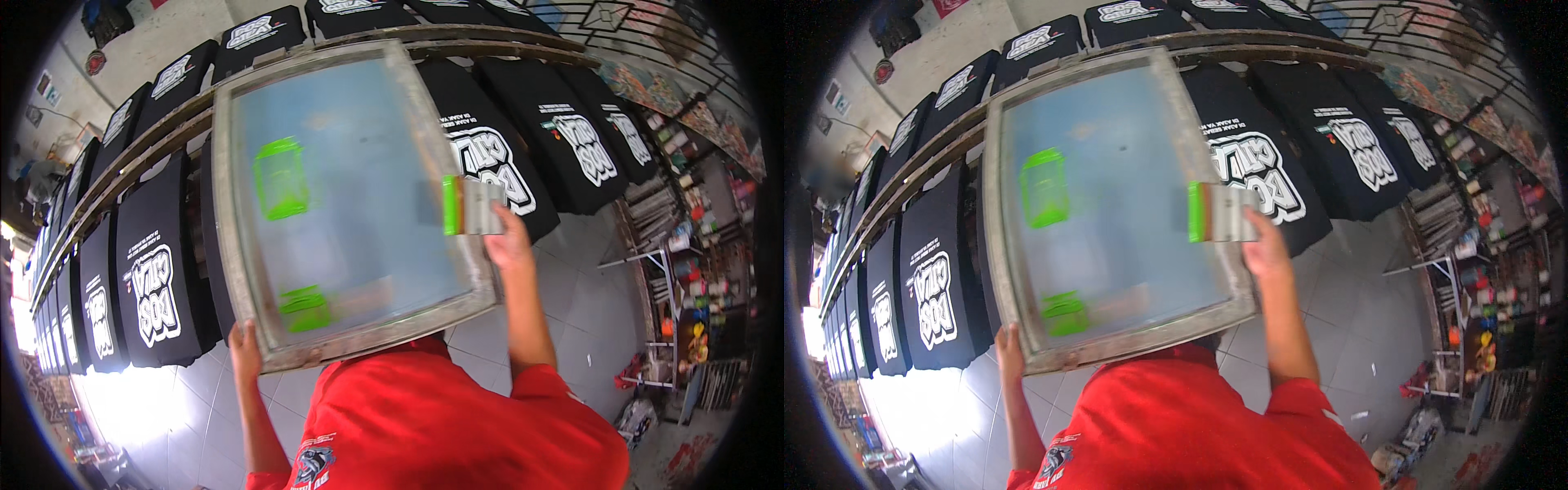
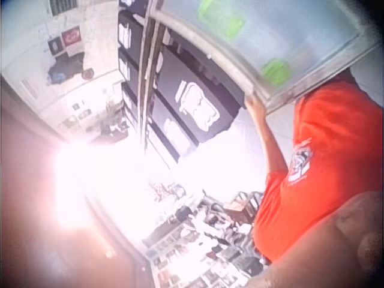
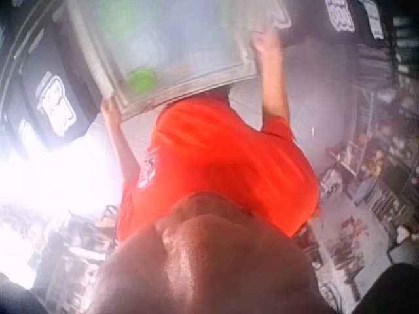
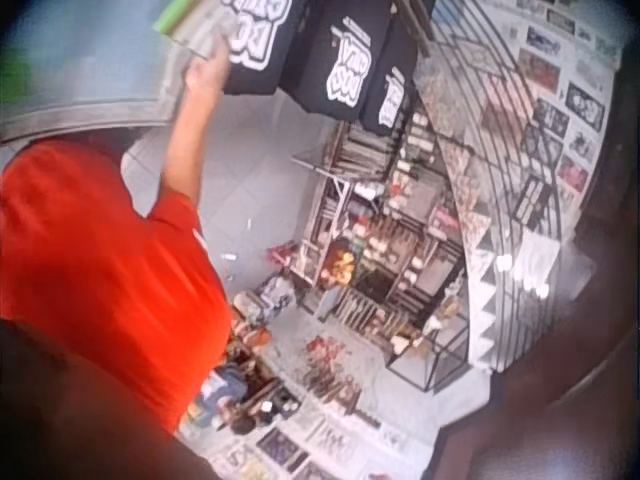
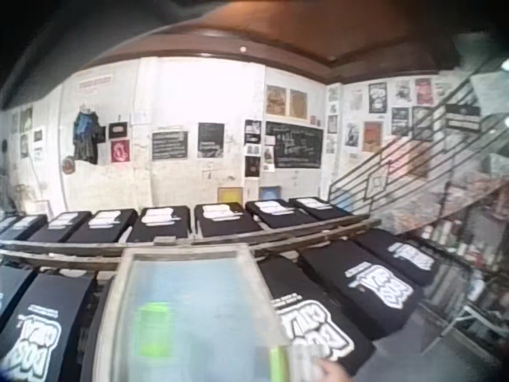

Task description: The person takes a screen printing frame from a rack, carries it to a printing station, aligns it over a black t-shirt, and then uses a squeegee to apply green ink across the design on the screen several times.

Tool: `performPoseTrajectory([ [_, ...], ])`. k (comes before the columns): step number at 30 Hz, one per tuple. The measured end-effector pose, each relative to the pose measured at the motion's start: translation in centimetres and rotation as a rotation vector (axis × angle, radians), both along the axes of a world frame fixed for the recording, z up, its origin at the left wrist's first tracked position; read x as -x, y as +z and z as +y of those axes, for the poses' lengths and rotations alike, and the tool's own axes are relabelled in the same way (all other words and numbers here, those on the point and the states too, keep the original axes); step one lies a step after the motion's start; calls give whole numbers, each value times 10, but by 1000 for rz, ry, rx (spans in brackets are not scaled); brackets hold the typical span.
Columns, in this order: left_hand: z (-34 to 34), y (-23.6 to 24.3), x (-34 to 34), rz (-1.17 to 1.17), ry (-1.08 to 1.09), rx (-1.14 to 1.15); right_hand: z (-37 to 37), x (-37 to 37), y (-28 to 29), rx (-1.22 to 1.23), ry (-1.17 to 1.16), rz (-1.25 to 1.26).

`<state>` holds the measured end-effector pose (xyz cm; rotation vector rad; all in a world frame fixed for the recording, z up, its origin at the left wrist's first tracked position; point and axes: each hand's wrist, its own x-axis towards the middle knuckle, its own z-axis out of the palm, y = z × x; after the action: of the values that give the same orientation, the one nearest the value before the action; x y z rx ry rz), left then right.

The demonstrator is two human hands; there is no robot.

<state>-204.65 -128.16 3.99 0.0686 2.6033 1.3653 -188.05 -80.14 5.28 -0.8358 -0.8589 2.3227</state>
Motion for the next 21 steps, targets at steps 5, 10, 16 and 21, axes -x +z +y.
performPoseTrajectory([
  [5,-119,1,38,-19,-97,-102,-115,57,-2,-26,127,75],
  [10,-156,-7,55,-93,-74,-107,-146,79,-16,-26,243,50],
  [16,-164,-26,68,-89,-113,-119,-155,90,-17,-55,200,34],
  [21,-153,-28,69,-47,-120,-174,-141,91,-34,-81,185,61],
])
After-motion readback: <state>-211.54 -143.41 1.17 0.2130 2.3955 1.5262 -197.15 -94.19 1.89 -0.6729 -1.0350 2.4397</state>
